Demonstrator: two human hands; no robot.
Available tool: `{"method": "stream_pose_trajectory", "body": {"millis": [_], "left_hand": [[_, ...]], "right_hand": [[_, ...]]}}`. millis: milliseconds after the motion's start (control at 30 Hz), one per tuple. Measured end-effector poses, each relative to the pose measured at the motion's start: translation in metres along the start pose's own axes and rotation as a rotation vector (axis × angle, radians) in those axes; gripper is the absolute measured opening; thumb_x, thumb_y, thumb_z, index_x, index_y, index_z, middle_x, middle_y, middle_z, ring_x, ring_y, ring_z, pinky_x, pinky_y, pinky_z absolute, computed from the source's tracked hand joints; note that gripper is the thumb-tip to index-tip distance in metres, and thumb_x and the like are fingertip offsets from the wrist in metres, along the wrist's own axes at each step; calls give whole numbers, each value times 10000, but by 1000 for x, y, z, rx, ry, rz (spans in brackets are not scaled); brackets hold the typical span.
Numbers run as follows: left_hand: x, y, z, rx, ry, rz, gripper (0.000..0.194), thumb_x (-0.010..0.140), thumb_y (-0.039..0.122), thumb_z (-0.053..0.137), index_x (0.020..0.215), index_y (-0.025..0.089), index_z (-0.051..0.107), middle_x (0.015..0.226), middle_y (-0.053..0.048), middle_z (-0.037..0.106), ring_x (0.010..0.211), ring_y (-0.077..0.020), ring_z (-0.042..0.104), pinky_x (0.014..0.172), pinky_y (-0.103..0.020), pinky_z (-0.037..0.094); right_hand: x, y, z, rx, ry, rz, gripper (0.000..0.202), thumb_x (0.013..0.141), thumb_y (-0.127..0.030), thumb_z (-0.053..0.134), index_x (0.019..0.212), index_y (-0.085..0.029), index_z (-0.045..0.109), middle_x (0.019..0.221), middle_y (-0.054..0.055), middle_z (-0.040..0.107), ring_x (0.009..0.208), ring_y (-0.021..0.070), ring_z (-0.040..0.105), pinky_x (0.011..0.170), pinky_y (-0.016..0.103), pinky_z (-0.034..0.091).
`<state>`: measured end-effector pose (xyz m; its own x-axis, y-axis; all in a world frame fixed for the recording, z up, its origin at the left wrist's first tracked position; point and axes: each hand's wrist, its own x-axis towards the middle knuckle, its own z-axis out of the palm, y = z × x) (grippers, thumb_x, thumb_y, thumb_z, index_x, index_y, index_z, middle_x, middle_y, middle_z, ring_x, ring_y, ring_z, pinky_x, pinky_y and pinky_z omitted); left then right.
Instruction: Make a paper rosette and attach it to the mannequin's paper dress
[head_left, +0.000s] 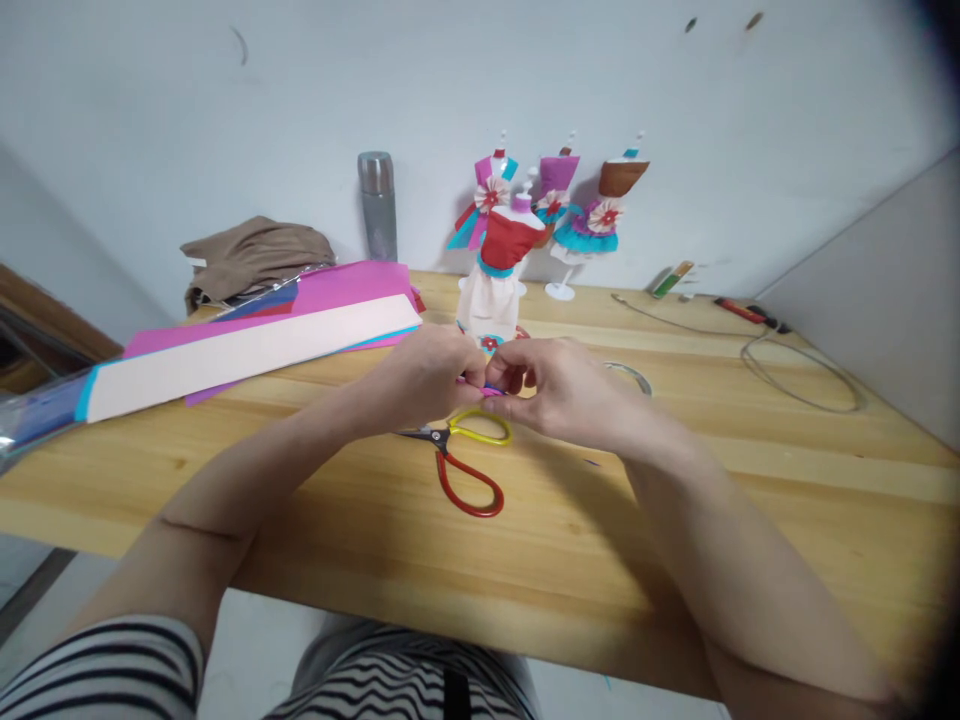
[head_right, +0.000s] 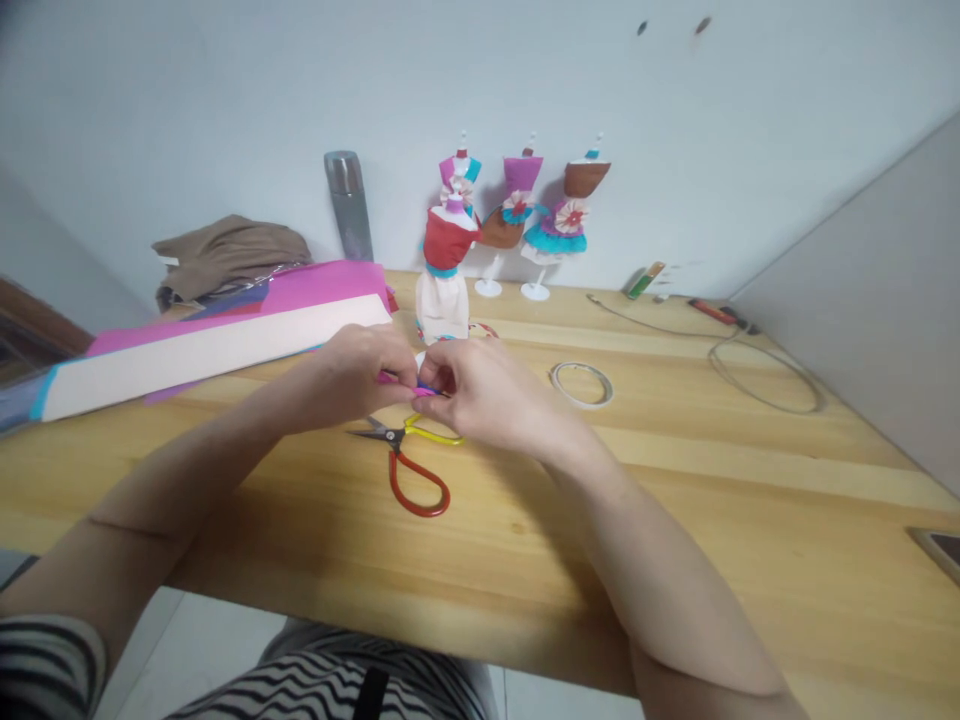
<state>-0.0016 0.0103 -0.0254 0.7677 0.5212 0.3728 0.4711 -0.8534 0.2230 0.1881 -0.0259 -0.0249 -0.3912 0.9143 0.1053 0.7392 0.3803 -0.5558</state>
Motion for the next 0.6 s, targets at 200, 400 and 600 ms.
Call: {"method": "stream_pose_trajectory", "body": {"millis": [200,400,600], "left_hand": [[-1,-3,3,-9,19,-5,208,778,164,629,571,151,618,623,-25,637,595,-118,505,589,-265,348],[-1,-3,1,8,59,-11,242,806,199,643,571,144,617,619,-32,643,592,-118,519,582,-258,349],[-1,-2,5,97,126,-42,232,840,218,642,622,141,661,674,-40,694,647,-141,583,615,-258,377]], "right_hand": [[0,-3,0,37,26,24,160,780,-308,668,688,-218,572,626,-8,594,582,140,508,590,293,372],[-5,-7,1,-151,183,-107,58,801,-264,661,825,-234,617,843,47,670,759,206,581,685,327,402],[-9,-13,5,-264,279,-124,23,828,-201,631,807,-207,636,882,66,670,725,197,603,644,319,403]]}}
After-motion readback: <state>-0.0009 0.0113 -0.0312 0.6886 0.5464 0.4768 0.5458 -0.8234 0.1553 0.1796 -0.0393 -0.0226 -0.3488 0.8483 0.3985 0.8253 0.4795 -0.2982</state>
